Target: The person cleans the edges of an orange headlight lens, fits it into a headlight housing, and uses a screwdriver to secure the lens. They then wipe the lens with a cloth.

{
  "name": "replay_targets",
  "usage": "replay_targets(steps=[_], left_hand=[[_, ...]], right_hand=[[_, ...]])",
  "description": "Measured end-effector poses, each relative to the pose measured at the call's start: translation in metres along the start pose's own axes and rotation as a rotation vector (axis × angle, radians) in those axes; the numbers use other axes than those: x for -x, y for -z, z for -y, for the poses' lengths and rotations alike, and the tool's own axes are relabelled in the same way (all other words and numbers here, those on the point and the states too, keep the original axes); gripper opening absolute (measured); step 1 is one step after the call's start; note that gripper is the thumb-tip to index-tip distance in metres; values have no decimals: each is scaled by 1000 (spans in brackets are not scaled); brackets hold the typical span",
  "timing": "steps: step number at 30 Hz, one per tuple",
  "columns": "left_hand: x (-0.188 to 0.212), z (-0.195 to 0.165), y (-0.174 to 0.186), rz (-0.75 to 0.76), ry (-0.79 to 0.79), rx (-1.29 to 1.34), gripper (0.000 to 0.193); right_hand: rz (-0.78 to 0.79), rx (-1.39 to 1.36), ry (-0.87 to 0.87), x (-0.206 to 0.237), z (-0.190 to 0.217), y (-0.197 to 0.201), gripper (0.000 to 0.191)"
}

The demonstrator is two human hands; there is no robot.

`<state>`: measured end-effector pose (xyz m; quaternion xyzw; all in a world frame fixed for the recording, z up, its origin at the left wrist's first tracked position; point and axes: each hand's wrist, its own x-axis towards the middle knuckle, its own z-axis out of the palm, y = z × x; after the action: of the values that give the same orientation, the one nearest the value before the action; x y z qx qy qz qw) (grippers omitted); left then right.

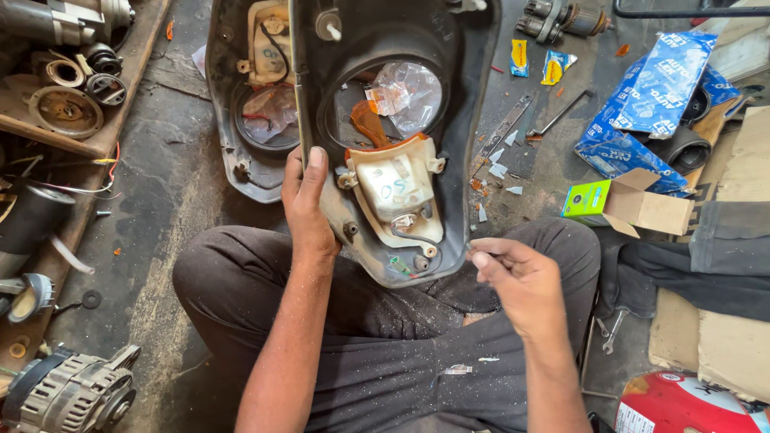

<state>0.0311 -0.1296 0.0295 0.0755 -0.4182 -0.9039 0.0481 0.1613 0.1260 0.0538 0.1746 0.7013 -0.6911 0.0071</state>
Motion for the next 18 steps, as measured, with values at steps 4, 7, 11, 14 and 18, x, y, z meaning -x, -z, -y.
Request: replay_targets(steps=[4, 7, 11, 14, 18], left_hand=[[2, 0, -1, 16, 9, -20, 37], [3, 0, -2, 2, 22, -17, 38], [2, 1, -3, -6, 17, -15, 39], [2, 1, -2, -27, 40, -13, 40], [2, 5, 0, -45, 43, -25, 39]], right_hand=[[-101, 554, 306, 3, -1, -17, 18], [-78, 675, 343, 5, 0, -26, 17], [-71, 697, 318, 6, -1, -30, 17], [-50, 668, 307, 4, -4, -30, 15], [-14, 605, 286, 0, -6, -29, 16]])
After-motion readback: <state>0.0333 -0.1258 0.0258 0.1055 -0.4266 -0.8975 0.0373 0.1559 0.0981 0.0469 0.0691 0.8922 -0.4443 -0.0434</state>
